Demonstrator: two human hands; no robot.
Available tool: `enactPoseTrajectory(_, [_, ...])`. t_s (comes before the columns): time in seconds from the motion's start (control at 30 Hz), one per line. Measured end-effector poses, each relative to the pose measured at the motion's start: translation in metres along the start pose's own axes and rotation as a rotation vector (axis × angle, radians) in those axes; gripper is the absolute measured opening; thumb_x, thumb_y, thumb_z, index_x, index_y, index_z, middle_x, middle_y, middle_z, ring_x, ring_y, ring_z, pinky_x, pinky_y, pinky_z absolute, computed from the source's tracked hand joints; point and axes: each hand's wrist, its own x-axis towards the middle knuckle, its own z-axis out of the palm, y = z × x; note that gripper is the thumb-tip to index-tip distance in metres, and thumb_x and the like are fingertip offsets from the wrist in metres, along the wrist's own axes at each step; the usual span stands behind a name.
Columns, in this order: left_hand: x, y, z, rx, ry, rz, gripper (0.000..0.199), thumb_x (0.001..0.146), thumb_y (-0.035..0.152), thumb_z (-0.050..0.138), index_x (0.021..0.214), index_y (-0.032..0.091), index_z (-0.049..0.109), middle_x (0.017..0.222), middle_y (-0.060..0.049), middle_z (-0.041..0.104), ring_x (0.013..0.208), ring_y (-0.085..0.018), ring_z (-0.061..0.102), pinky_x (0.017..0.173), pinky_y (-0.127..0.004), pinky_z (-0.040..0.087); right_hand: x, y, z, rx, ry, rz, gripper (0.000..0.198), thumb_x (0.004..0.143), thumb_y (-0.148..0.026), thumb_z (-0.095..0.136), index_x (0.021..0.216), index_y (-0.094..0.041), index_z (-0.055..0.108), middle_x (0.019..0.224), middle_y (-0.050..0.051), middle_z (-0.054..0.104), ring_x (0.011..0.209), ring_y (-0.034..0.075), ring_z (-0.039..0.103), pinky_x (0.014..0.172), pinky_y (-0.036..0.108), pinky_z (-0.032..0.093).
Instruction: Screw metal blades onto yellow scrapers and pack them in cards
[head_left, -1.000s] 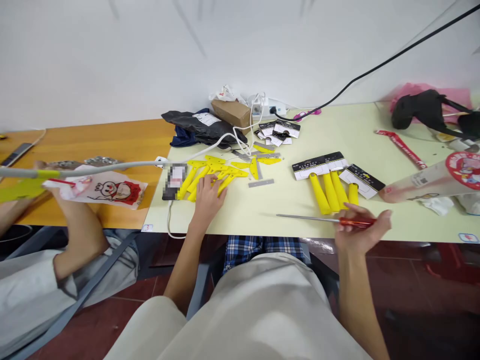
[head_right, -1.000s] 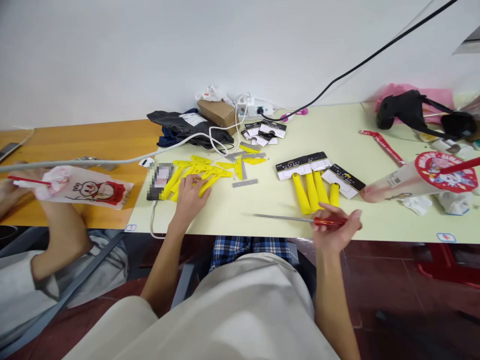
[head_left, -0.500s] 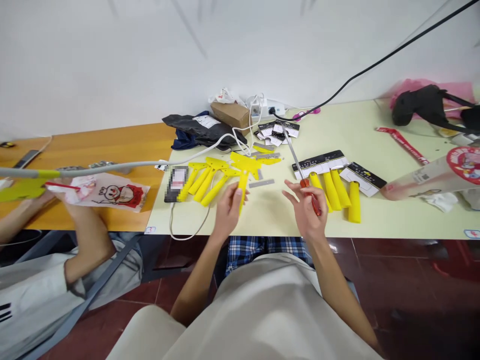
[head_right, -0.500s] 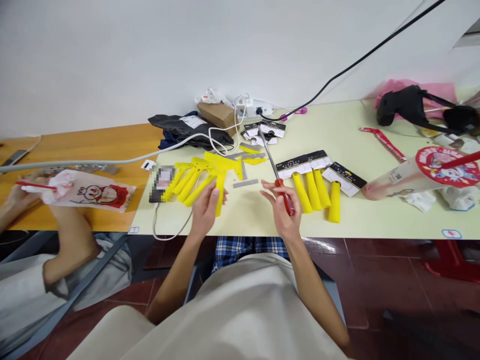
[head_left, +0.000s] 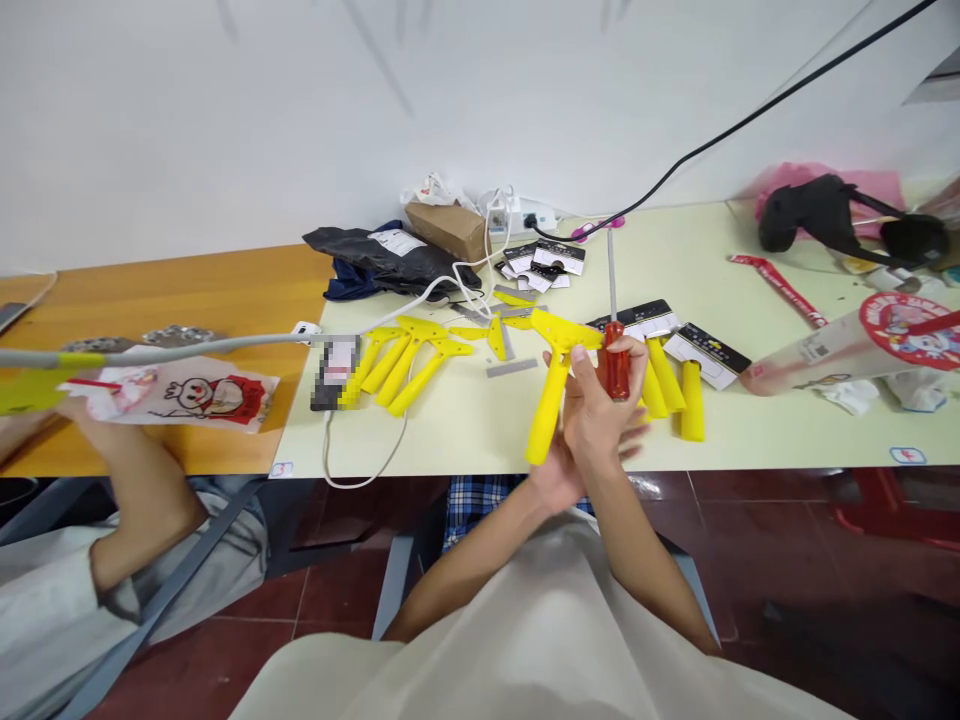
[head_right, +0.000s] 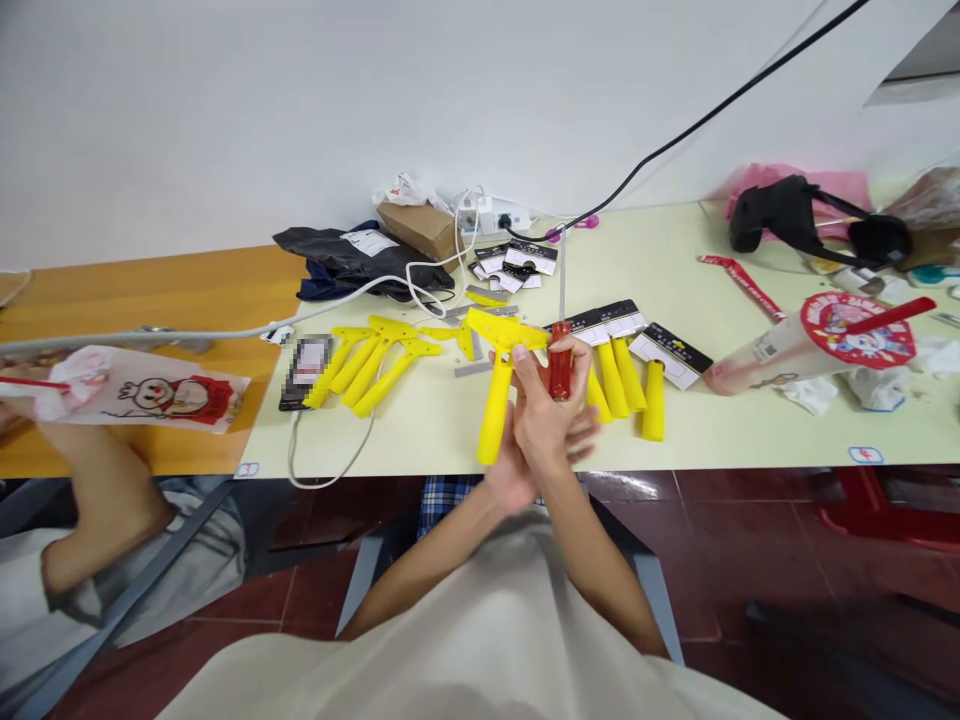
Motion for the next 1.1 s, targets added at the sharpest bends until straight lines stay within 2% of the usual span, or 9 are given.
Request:
enactPoseTrajectory(0.13, [0.002,-0.050,0.003,-0.077,-0.039,-0.130,0.073,0.078,0.081,0.072,0.102,0.013,0.082,0.094,-0.022,0.084,0.078,-0.032,0.080,0.079,-0.043,0.059,0.019,-0.001,0.012,-0.031,-0.103,-0.075,0.047,0.099,-0.036,0.086,0.115,-0.034,0.042,0.124,0.002,0.062,0.099,0.019,0.075,0.085,0.044,0.075])
enactPoseTrajectory(0.23, [0.005,-0.068,0.004,-0.127,0.075,-0.088,0.066,0.079,0.079,0.069,0.087,0.014,0.078,0.076,-0.016,0.077,0.069,-0.027,0.074,0.073,-0.039,0.058,0.032,-0.008,0.016,-0.137,-0.157,-0.191,0.041,0.104,-0.034,0.083,0.117,-0.034,0.044,0.127,0.002,0.067,0.100,0.020,0.078,0.088,0.045,0.074])
enactPoseTrajectory(0.5, [0.020,-0.018,0.025,-0.101,0.146,0.030,0.071,0.086,0.086,0.060,0.090,0.017,0.073,0.072,-0.006,0.066,0.055,-0.017,0.060,0.059,-0.032,0.049,0.022,-0.014,0.013,-0.338,-0.176,-0.330,0.033,0.106,-0.036,0.082,0.115,-0.032,0.051,0.126,0.007,0.076,0.117,0.027,0.079,0.081,0.043,0.071])
enactPoseTrajectory(0.67, [0.001,-0.019,0.024,-0.045,0.256,0.174,0.065,0.097,0.076,0.070,0.116,0.015,0.079,0.113,-0.015,0.081,0.102,-0.027,0.078,0.096,-0.038,0.061,0.026,0.016,-0.013,-0.470,-0.227,-0.286,0.036,0.104,-0.045,0.083,0.112,-0.031,0.051,0.126,0.008,0.073,0.121,0.029,0.075,0.083,0.043,0.068])
enactPoseTrajectory(0.77, [-0.023,-0.019,0.009,0.149,0.295,0.208,0.062,0.101,0.065,0.079,0.143,0.020,0.076,0.152,-0.017,0.074,0.145,-0.034,0.070,0.125,-0.048,0.052,0.036,0.035,-0.035,-0.576,-0.306,-0.217,0.039,0.101,-0.050,0.084,0.110,-0.029,0.053,0.118,0.007,0.072,0.106,0.026,0.073,0.080,0.040,0.063])
enactPoseTrajectory(0.83, [-0.040,-0.008,-0.005,0.370,0.226,0.147,0.057,0.106,0.056,0.078,0.151,0.023,0.074,0.156,-0.015,0.073,0.151,-0.032,0.067,0.132,-0.049,0.048,0.044,0.043,-0.049,-0.659,-0.383,-0.174,0.038,0.101,-0.052,0.083,0.111,-0.028,0.054,0.112,0.005,0.072,0.095,0.023,0.070,0.083,0.039,0.060])
enactPoseTrajectory(0.93, [-0.059,0.021,-0.025,0.690,0.147,0.047,0.045,0.110,0.056,0.071,0.135,0.021,0.084,0.132,-0.016,0.085,0.126,-0.030,0.081,0.120,-0.047,0.060,0.054,0.049,-0.066,-0.769,-0.537,-0.137,0.030,0.103,-0.049,0.078,0.107,-0.027,0.058,0.102,0.003,0.071,0.085,0.021,0.065,0.082,0.038,0.055])
enactPoseTrajectory(1.0, [-0.063,0.043,-0.035,0.830,0.209,0.094,0.044,0.110,0.059,0.070,0.121,0.019,0.086,0.114,-0.015,0.087,0.101,-0.025,0.084,0.094,-0.038,0.068,0.059,0.053,-0.074,-0.821,-0.626,-0.140,0.023,0.105,-0.044,0.072,0.103,-0.026,0.058,0.097,0.003,0.070,0.082,0.021,0.065,0.080,0.037,0.052])
enactPoseTrajectory(1.1, [-0.063,0.075,-0.046,1.039,0.233,0.206,0.039,0.107,0.056,0.076,0.105,0.019,0.084,0.085,-0.007,0.082,0.069,-0.016,0.072,0.066,-0.028,0.059,0.063,0.057,-0.081,-0.883,-0.692,-0.183,0.016,0.109,-0.039,0.065,0.103,-0.026,0.057,0.101,0.005,0.071,0.087,0.023,0.066,0.083,0.038,0.052])
